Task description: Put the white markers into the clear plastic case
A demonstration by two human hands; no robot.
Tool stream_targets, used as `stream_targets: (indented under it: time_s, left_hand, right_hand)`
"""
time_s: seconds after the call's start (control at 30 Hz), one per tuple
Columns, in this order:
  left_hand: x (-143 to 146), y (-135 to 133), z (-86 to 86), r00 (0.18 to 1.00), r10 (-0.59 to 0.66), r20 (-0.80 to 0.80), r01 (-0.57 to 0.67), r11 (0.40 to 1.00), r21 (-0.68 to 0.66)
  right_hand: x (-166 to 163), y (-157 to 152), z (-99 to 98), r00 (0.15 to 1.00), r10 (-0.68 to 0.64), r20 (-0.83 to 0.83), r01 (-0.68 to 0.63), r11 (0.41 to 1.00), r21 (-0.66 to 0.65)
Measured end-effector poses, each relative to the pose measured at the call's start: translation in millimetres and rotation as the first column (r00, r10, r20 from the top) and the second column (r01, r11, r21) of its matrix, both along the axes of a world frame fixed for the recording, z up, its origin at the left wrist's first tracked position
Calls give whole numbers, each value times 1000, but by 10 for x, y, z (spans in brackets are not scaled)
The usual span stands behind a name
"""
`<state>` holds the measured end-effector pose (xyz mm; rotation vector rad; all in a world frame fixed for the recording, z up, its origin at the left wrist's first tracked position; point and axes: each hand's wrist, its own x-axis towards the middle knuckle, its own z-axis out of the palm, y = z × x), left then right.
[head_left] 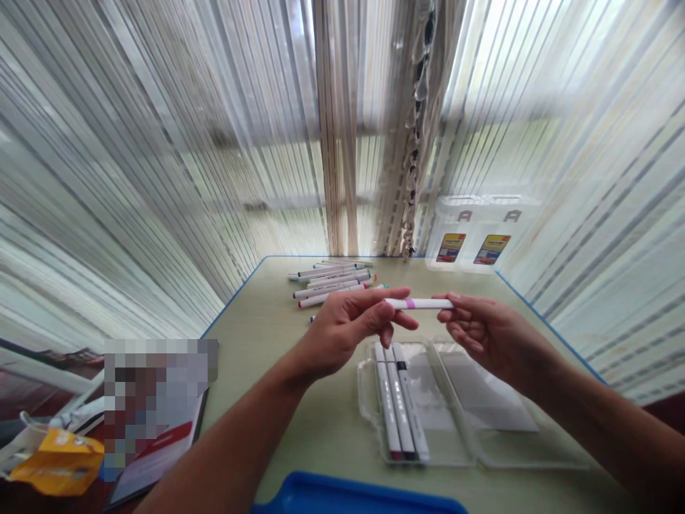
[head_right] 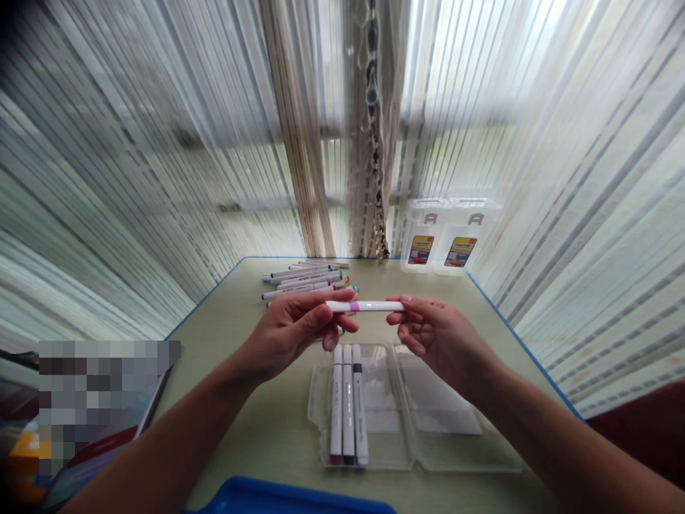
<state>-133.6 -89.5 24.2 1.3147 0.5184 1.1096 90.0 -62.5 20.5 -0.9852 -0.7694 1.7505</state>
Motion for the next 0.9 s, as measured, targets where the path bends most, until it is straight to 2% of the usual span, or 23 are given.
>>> stream_targets:
  time_s: [0.2,0.4,0.67,0.9]
  left_hand:
    - [-4,67,-36,991,133,-2,-133,989,-60]
    - [3,73,-28,967,227,-114,-240,964,-112]
    - [13,83,-12,928,301,-221,-324,943,-76]
    - [24,82,-19,907,342,-247,-365,930,-50]
  right_hand:
    - [3,0,2,999,-15,32,13,998,59]
    - [-6,-32,6,999,10,44,-17,988,155]
    - [0,-42,-18,994,65,85,-83,973,216]
    - [-4,-58,-43,988,95,123,-123,963,241]
